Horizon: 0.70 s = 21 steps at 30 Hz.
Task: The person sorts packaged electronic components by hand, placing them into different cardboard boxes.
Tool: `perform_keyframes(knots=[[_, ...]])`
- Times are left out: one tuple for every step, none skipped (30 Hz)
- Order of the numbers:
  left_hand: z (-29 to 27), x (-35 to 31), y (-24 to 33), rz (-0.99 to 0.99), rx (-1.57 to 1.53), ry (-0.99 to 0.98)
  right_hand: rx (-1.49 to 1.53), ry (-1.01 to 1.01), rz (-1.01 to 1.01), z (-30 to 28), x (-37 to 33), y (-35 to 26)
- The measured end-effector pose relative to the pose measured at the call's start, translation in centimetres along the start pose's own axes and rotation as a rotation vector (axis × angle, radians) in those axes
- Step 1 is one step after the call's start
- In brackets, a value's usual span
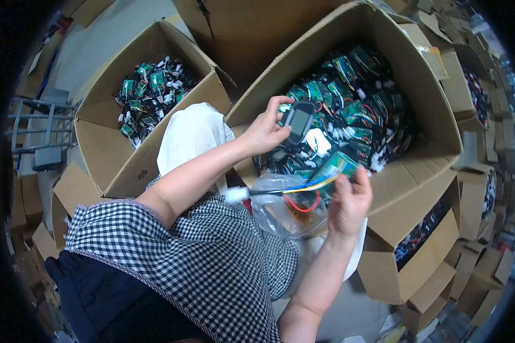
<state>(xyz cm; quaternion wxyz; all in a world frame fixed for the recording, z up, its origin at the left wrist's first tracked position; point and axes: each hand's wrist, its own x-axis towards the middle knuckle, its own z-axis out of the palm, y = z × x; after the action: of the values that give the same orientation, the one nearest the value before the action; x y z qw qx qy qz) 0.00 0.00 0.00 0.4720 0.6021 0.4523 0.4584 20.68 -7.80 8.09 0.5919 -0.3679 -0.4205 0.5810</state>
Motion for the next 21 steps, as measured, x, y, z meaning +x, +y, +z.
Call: perform_keyframes(knots=[[0.3,-0.6,2.3,-0.013,-0.244,-0.076,0.009,0.021,0.004,0.3,0.5,0.5],[0.4,-0.6,3.6,-0.05,-0.279,-0.171,-0.007,0.056,0.007,0.6,1.2,0.9],[0.9,-0.6,4.1,-0.027,-0.304,-0.222,-0.023,0.07,0.027,0.7,2.0,1.1],[1.4,-0.5,4.1,-0.099,-0.446,-0.283,-0.068,0.113,0.028,0.3,2.4,1.6],[2.0,-0.3,4.0,-0.172,-0.588,-0.343,-0.114,0.156,0.029,0.1,2.6,1.8],[2.6,-0.6,4.3,-0.205,-0.653,-0.298,-0.115,0.231,0.012,0.7,2.5,1.7],[2.4,-1.0,5.6,-0.333,-0.788,-0.33,-0.11,0.25,0.022,1.2,2.3,1.9],[2.7,-1.3,5.7,-0.38,-0.809,-0.313,-0.103,0.322,0.011,1.6,2.1,2.0],[3.1,-1.8,5.9,-0.426,-0.829,-0.298,-0.099,0.395,-0.002,1.8,1.8,2.1],[3.3,-2.2,6.3,-0.38,-0.79,-0.318,-0.182,0.412,-0.018,1.9,1.6,2.3],[3.6,-2.6,6.5,-0.334,-0.751,-0.339,-0.378,0.445,-0.023,0.3,1.3,3.8],[4.3,-2.9,6.3,-0.24,-0.66,-0.289,-0.506,0.453,-0.129,0.4,1.5,4.1],[4.8,-3.0,5.9,-0.253,-0.744,-0.276,-0.636,0.458,-0.235,0.6,1.5,4.1],[5.4,-3.2,5.8,-0.207,-0.686,-0.25,-0.07,0.45,-0.136,1.2,0.9,4.4],[5.8,-3.3,5.6,-0.161,-0.627,-0.221,-0.069,0.464,-0.129,1.0,0.9,3.8],[5.9,-3.3,5.5,-0.173,-0.626,-0.228,0.09,0.367,-0.103,0.4,1.2,3.5],[6.0,-3.1,5.5,-0.146,-0.538,-0.259,0.25,0.268,-0.078,0.2,1.4,3.2],[6.0,-2.7,5.4,-0.116,-0.45,-0.298,0.311,0.278,-0.097,0.4,1.6,2.6],[6.2,-2.3,5.3,-0.063,-0.256,-0.269,0.33,0.283,-0.137,0.2,1.9,2.7],[6.4,-2.0,5.5,0.053,-0.142,-0.181,0.367,0.308,-0.153,0.4,1.9,2.4],[6.5,-1.7,6.1,0.168,-0.026,-0.087,0.407,0.328,-0.165,1.2,1.8,1.9]])
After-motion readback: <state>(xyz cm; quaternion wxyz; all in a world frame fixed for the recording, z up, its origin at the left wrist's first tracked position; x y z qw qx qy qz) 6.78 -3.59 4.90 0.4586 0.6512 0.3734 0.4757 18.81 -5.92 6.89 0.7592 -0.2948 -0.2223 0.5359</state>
